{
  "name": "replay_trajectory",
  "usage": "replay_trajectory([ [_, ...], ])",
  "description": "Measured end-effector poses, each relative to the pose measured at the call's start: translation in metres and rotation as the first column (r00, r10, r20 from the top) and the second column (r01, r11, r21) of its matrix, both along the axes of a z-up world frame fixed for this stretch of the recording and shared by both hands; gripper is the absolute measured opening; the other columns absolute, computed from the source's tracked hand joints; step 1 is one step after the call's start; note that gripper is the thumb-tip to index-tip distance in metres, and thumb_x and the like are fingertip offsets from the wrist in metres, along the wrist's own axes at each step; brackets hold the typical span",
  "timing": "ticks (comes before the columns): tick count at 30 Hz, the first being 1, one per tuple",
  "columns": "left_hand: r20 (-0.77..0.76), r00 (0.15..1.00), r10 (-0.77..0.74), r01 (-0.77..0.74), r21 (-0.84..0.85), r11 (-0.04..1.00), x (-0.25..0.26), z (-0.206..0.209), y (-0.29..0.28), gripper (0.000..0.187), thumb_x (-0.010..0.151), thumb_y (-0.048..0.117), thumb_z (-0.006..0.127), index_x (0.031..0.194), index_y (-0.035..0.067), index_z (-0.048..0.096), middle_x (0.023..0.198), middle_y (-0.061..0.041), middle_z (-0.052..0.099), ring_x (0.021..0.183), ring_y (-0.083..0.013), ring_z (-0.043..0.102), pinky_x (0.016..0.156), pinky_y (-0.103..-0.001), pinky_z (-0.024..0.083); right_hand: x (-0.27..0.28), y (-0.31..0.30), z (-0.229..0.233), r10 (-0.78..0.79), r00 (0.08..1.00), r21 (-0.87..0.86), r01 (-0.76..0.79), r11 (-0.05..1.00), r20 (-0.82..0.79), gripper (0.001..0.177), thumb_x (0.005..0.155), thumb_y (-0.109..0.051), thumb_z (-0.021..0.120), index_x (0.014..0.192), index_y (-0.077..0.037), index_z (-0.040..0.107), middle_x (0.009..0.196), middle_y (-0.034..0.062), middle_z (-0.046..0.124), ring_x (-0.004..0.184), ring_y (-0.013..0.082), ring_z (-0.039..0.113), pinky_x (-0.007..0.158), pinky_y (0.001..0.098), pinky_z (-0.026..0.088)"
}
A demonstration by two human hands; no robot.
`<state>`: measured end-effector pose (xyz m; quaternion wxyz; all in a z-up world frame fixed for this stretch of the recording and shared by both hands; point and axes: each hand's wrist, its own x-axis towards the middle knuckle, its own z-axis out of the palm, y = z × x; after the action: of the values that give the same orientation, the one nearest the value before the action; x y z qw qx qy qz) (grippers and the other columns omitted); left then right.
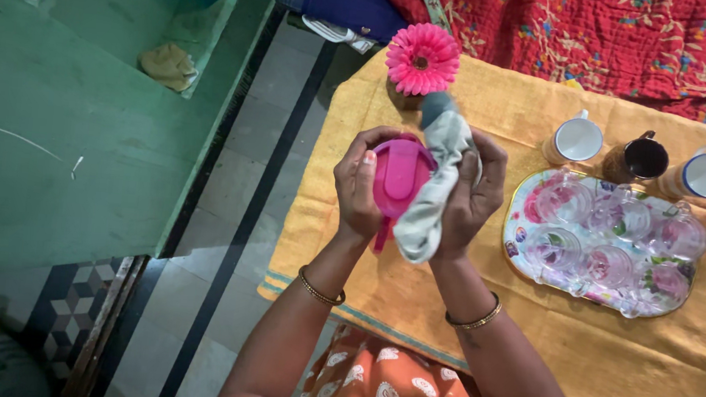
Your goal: The person wipes a pink plastic jug, a white mug, and a dark mug with a cloth on a yellow tablecloth. They then wipe the table surface and reposition the items, including a tray with glasses and decorative flowers.
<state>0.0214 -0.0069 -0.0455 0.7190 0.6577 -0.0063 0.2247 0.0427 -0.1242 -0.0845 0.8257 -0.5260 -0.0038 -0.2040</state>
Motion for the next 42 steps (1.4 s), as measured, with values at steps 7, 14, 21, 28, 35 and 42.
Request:
replay_trajectory([
  [7, 0.0, 1.0, -0.003, 0.003, -0.032, 0.999, -0.001, 0.0, -0.002, 0.048, 0.104, 0.027, 0.035, 0.119, -0.01, 0.062, 0.114, -0.018, 0.069, 0.11, -0.0257, 0.068, 0.102, -0.035, 0.053, 0.005, -0.043, -0.064, 0.018, 0.985, -0.543, -0.109, 0.832, -0.171, 0.016, 0.107, -0.009, 0.057, 0.114, 0.002, 0.065, 0.103, 0.0084, 0.068, 0.1, 0.0151, 0.064, 0.09, 0.0306, 0.052],
  [14, 0.002, 1.0, 0.02, -0.02, -0.001, 1.0, 0.003, 0.007, 0.0, 0.05, 0.102, 0.029, 0.033, 0.116, -0.009, 0.063, 0.112, -0.018, 0.07, 0.108, -0.0275, 0.068, 0.1, -0.036, 0.054, -0.021, -0.022, -0.011, -0.005, 0.982, -0.518, -0.095, 0.85, -0.189, 0.023, 0.107, -0.009, 0.052, 0.12, 0.004, 0.066, 0.111, 0.0146, 0.066, 0.107, 0.0226, 0.062, 0.098, 0.0352, 0.049],
  [21, 0.017, 1.0, 0.02, -0.02, 0.028, 0.999, 0.001, 0.001, -0.001, 0.051, 0.102, 0.029, 0.034, 0.117, -0.01, 0.063, 0.113, -0.019, 0.07, 0.11, -0.028, 0.068, 0.102, -0.036, 0.054, -0.037, -0.015, -0.035, -0.11, 0.991, -0.701, 0.129, 0.701, 0.073, 0.026, 0.11, -0.012, 0.051, 0.129, 0.003, 0.063, 0.122, 0.0166, 0.062, 0.119, 0.0252, 0.059, 0.106, 0.0374, 0.046],
  [28, 0.021, 1.0, 0.012, -0.012, 0.022, 1.0, 0.007, -0.002, 0.001, 0.053, 0.103, 0.031, 0.034, 0.117, -0.01, 0.063, 0.112, -0.019, 0.07, 0.107, -0.0278, 0.068, 0.1, -0.036, 0.054, 0.006, -0.051, -0.085, 0.262, 0.846, -0.111, -0.35, 0.93, -0.465, 0.027, 0.102, -0.01, 0.06, 0.126, 0.001, 0.066, 0.116, 0.013, 0.068, 0.106, 0.023, 0.065, 0.096, 0.0354, 0.052],
  [35, -0.022, 1.0, -0.001, 0.001, 0.003, 1.0, 0.002, -0.005, 0.001, 0.056, 0.101, 0.035, 0.034, 0.118, -0.011, 0.062, 0.112, -0.019, 0.069, 0.107, -0.0273, 0.067, 0.099, -0.036, 0.054, -0.02, -0.031, -0.027, 0.122, 0.991, -0.602, -0.125, 0.789, -0.047, 0.026, 0.103, -0.003, 0.055, 0.125, 0.001, 0.069, 0.119, 0.0158, 0.065, 0.115, 0.0281, 0.064, 0.102, 0.0349, 0.048],
  [42, 0.006, 1.0, -0.016, 0.016, 0.049, 0.999, 0.004, -0.003, 0.002, 0.055, 0.102, 0.034, 0.034, 0.118, -0.011, 0.062, 0.111, -0.019, 0.069, 0.107, -0.0273, 0.068, 0.098, -0.035, 0.054, 0.024, -0.05, -0.077, 0.14, 0.642, -0.174, -0.401, 0.9, -0.754, 0.026, 0.101, -0.016, 0.064, 0.124, -0.005, 0.063, 0.111, 0.0078, 0.068, 0.106, 0.0209, 0.064, 0.094, 0.0332, 0.05],
])
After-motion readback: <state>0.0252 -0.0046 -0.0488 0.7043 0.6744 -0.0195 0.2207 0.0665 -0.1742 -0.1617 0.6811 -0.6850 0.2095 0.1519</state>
